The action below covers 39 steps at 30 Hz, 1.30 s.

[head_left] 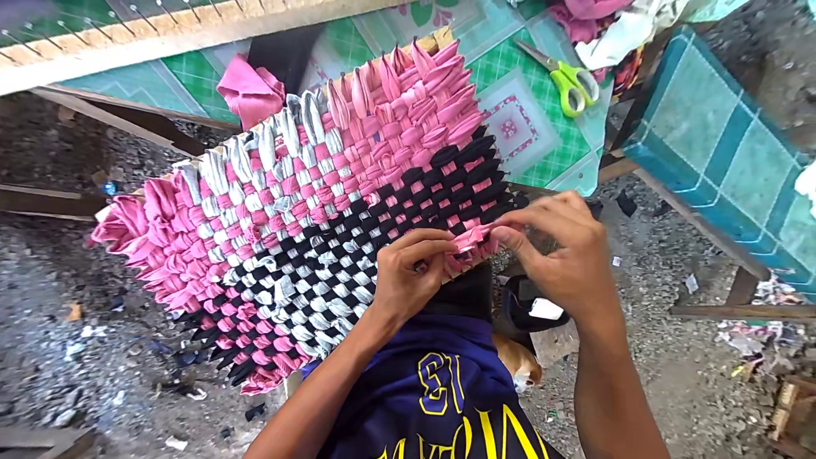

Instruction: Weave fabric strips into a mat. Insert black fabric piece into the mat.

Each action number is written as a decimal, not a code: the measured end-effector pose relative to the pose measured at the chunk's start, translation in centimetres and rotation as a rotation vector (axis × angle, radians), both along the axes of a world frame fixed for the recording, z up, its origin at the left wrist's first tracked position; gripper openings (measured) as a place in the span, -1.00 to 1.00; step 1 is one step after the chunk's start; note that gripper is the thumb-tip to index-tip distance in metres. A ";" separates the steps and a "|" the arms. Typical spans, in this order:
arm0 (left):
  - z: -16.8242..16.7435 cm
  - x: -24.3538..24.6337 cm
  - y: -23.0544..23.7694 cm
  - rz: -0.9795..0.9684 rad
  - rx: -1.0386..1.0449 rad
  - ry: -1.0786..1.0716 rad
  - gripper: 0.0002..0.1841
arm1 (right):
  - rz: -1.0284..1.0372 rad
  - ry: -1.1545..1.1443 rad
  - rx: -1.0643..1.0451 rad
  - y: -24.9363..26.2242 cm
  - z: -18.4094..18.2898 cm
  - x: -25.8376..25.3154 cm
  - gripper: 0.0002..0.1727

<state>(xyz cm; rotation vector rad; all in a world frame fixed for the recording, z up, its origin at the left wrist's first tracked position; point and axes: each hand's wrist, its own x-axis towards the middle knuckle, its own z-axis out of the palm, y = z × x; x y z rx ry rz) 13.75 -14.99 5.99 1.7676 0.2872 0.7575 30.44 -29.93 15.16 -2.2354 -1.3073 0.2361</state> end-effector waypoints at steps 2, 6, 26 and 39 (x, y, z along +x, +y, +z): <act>0.2 0.2 -0.2 0.006 -0.008 -0.008 -0.84 | 0.013 0.031 0.006 0.6 -0.7 0.4 -0.73; 0.6 0.4 -0.4 0.012 -0.024 0.001 -0.84 | 0.001 0.203 0.097 1.7 -2.8 -0.3 -0.84; 0.0 1.0 -1.9 -0.006 -0.044 0.101 -0.80 | -0.301 0.289 0.460 2.4 -3.8 1.6 -0.79; 0.4 1.2 -1.1 -0.075 -0.330 0.188 -0.85 | -0.229 0.595 0.573 2.2 -2.6 3.2 -0.88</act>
